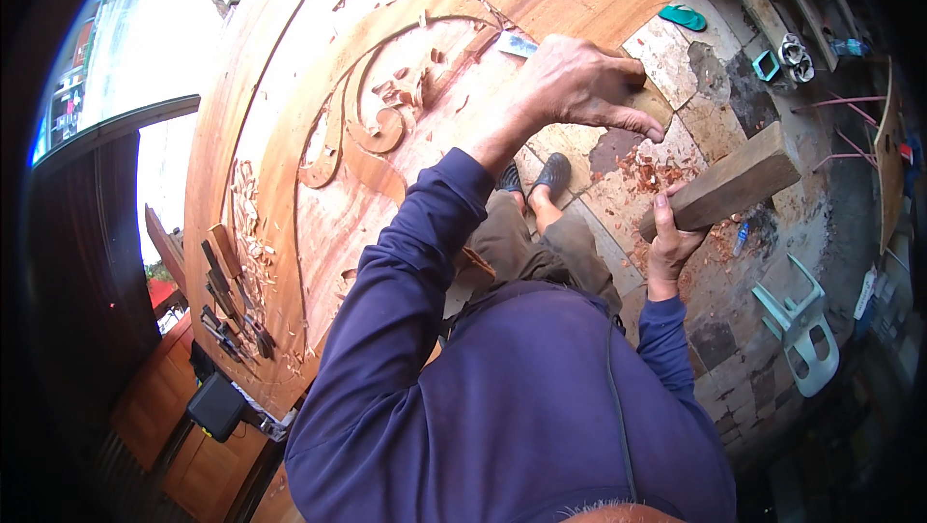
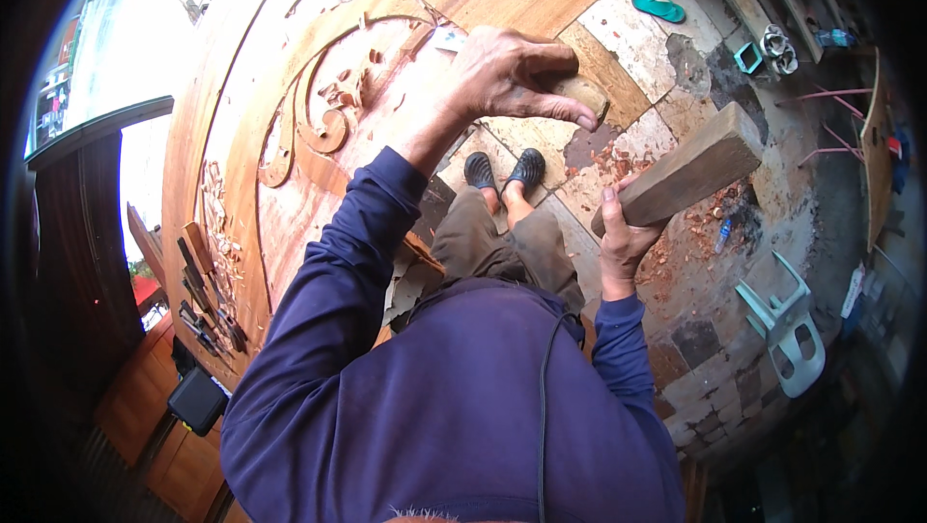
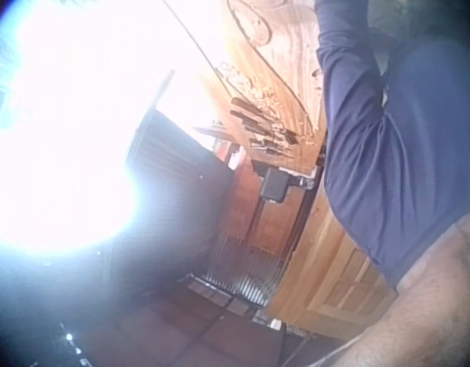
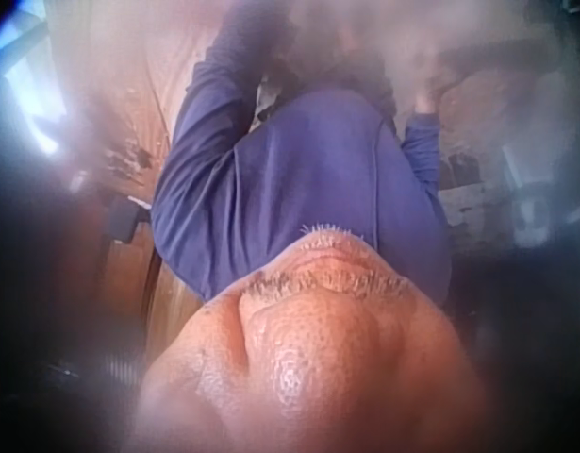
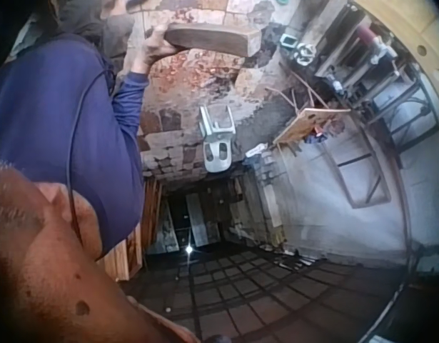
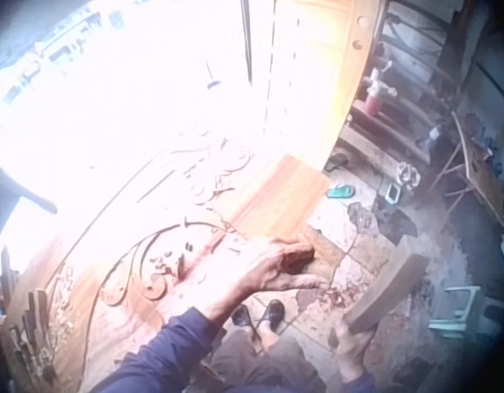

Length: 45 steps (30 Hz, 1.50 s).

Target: The person sharpens a small tool on a stone with water, wipes it with a cloth, and then carves decorative patterns into a large wooden door using a chisel and a wooden mallet.

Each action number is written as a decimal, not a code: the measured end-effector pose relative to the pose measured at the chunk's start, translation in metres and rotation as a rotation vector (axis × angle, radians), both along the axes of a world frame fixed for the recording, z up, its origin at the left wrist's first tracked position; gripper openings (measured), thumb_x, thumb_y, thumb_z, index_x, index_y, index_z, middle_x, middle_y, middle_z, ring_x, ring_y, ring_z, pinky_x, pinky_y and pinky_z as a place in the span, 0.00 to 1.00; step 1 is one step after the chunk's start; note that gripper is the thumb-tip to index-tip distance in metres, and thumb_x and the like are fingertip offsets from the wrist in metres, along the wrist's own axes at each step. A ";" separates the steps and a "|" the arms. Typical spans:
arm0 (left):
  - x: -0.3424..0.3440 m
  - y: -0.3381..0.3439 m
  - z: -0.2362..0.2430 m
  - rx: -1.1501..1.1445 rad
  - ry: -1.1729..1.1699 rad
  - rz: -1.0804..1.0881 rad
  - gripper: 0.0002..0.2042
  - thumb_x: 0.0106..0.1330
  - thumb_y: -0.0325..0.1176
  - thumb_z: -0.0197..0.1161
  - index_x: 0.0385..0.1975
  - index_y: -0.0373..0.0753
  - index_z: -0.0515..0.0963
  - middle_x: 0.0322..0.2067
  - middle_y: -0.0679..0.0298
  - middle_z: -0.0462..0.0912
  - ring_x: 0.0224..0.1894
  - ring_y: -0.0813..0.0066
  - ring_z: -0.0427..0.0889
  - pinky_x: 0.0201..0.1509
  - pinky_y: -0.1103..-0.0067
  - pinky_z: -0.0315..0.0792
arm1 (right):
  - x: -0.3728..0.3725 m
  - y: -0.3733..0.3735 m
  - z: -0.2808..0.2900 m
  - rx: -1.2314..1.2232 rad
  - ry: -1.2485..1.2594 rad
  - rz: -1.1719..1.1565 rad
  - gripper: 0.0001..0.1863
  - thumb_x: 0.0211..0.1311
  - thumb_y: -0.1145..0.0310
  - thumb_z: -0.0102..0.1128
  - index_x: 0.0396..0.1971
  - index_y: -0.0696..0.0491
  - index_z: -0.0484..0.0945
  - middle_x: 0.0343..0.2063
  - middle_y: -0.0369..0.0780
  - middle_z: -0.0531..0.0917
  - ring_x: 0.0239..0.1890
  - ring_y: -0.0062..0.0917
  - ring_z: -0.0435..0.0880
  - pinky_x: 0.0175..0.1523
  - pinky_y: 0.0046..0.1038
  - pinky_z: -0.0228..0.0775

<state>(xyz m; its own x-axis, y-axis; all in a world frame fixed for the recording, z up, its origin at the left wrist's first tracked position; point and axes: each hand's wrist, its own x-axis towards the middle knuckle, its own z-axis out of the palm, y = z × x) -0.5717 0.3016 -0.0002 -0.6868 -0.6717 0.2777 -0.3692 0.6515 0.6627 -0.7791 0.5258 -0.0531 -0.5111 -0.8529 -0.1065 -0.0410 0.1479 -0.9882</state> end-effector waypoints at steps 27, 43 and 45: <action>0.003 0.001 0.003 0.022 0.110 0.017 0.28 0.49 0.65 0.81 0.29 0.44 0.85 0.21 0.65 0.83 0.23 0.65 0.85 0.25 0.72 0.74 | 0.042 -0.032 -0.004 -0.097 -0.129 -0.168 0.16 0.60 0.71 0.70 0.46 0.56 0.77 0.37 0.36 0.80 0.36 0.26 0.82 0.48 0.32 0.76; 0.015 -0.003 -0.006 0.042 0.191 0.096 0.31 0.49 0.73 0.76 0.30 0.47 0.86 0.20 0.64 0.85 0.21 0.63 0.86 0.25 0.71 0.74 | 0.045 -0.041 0.018 -0.063 -0.169 0.174 0.20 0.59 0.77 0.68 0.50 0.58 0.74 0.35 0.36 0.80 0.36 0.23 0.81 0.51 0.28 0.75; 0.009 -0.006 0.001 0.003 0.167 0.104 0.32 0.49 0.74 0.75 0.30 0.47 0.86 0.21 0.64 0.85 0.22 0.63 0.86 0.25 0.70 0.74 | 0.057 -0.039 0.010 -0.190 -0.205 -0.014 0.19 0.60 0.77 0.68 0.50 0.58 0.74 0.35 0.37 0.80 0.37 0.23 0.82 0.51 0.30 0.75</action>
